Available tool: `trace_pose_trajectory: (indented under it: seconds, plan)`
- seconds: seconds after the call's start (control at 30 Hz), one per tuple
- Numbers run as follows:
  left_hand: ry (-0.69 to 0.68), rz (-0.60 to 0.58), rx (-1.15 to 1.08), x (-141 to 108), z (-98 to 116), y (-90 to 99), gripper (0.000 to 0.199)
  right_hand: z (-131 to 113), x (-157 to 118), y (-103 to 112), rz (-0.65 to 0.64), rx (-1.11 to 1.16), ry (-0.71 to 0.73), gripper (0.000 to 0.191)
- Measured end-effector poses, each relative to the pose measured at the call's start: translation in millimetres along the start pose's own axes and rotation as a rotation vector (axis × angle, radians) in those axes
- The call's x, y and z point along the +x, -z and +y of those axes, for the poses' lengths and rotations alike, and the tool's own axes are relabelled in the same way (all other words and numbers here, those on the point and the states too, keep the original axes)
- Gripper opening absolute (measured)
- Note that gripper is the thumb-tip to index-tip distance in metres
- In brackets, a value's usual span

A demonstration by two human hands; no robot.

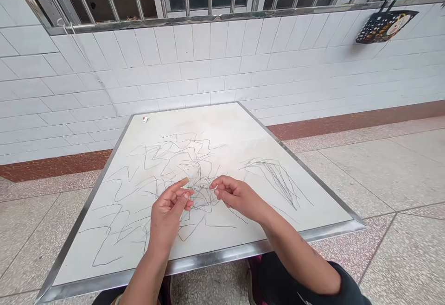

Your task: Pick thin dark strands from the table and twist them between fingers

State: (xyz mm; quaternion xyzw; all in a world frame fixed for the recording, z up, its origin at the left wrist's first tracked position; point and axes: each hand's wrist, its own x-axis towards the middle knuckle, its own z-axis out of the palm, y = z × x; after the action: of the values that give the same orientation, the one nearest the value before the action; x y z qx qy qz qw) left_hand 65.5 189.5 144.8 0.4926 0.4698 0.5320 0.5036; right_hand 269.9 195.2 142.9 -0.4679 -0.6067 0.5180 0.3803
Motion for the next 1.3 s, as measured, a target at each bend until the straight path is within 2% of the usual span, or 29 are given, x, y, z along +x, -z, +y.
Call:
trace_pose_trajectory:
  seconds: [0.1,0.27,0.33,0.5,0.63,0.83,0.93,1.07,1.3]
  plan:
    - [0.011,0.007,-0.048,1,4,2.1,0.036,2,1,-3,0.003,0.059,-0.020,0.015]
    - [0.071,0.083,-0.483,5,-1,1.2,0.036,2,3,-9,0.051,0.219,-0.012,0.019]
    - [0.115,0.085,-0.565,4,-7,-3.7,0.031,0,3,-12,0.060,0.275,0.003,0.021]
    - [0.097,-0.018,-0.369,-4,-16,-17.3,0.026,-1,1,-24,-0.002,0.320,0.000,0.026]
    - [0.074,0.025,-0.272,-5,-18,-18.1,0.026,6,1,-39,-0.048,0.236,-0.031,0.024]
    - [0.061,0.064,-0.253,-2,-19,-12.5,0.017,8,-1,-53,-0.034,0.165,-0.013,0.020]
    - [0.055,0.082,-0.257,-2,-18,-10.1,0.020,5,-2,-56,-0.030,0.154,0.005,0.017]
    - [0.069,0.048,-0.246,-1,-15,-8.5,0.023,4,-3,-61,0.025,0.150,0.021,0.014]
    - [0.034,0.083,-0.248,-3,-14,-10.0,0.023,4,-4,-68,0.017,0.220,-0.066,0.016]
